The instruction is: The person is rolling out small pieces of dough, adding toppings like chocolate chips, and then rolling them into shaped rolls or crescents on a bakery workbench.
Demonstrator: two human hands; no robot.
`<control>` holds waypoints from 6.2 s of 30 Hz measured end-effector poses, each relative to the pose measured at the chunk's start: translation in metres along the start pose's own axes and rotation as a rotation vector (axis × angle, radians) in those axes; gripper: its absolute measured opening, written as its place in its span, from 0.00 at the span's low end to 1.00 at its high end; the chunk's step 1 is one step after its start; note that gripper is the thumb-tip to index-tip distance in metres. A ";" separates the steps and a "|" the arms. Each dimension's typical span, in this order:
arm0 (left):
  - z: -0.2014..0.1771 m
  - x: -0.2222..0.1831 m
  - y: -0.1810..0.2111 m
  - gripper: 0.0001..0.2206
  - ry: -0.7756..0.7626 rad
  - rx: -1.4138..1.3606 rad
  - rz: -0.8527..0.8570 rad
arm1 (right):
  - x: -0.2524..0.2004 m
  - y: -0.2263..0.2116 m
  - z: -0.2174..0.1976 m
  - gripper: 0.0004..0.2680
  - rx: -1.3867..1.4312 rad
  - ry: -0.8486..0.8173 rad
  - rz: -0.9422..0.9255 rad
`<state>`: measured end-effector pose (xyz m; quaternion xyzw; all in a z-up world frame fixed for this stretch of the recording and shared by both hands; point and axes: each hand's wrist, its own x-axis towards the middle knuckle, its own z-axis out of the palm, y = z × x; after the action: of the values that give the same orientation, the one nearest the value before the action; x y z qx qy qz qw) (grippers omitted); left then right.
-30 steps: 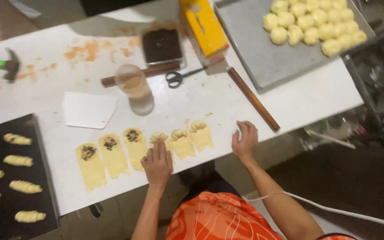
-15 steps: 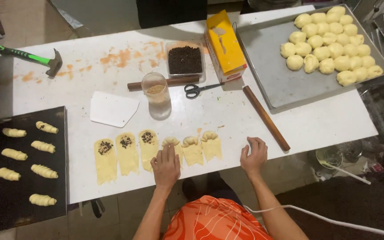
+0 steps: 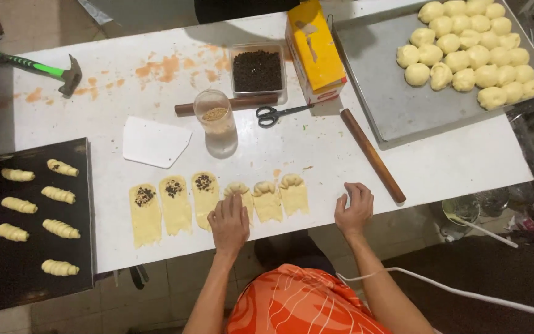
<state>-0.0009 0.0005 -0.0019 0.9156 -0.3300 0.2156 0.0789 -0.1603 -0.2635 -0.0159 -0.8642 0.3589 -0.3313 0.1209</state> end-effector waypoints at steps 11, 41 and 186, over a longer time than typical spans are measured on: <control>-0.004 0.010 0.001 0.18 0.024 0.006 -0.034 | 0.008 -0.006 -0.001 0.09 0.027 0.032 -0.021; -0.008 -0.002 0.010 0.18 0.020 0.009 -0.230 | -0.012 0.022 0.001 0.12 0.033 -0.096 -0.012; 0.032 0.090 -0.143 0.03 -0.337 -0.497 -0.147 | 0.028 -0.253 0.126 0.07 0.277 -0.604 -0.269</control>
<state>0.1634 0.0495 0.0096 0.9125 -0.3140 -0.0327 0.2601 0.0743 -0.1061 0.0163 -0.9380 0.1418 -0.1192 0.2929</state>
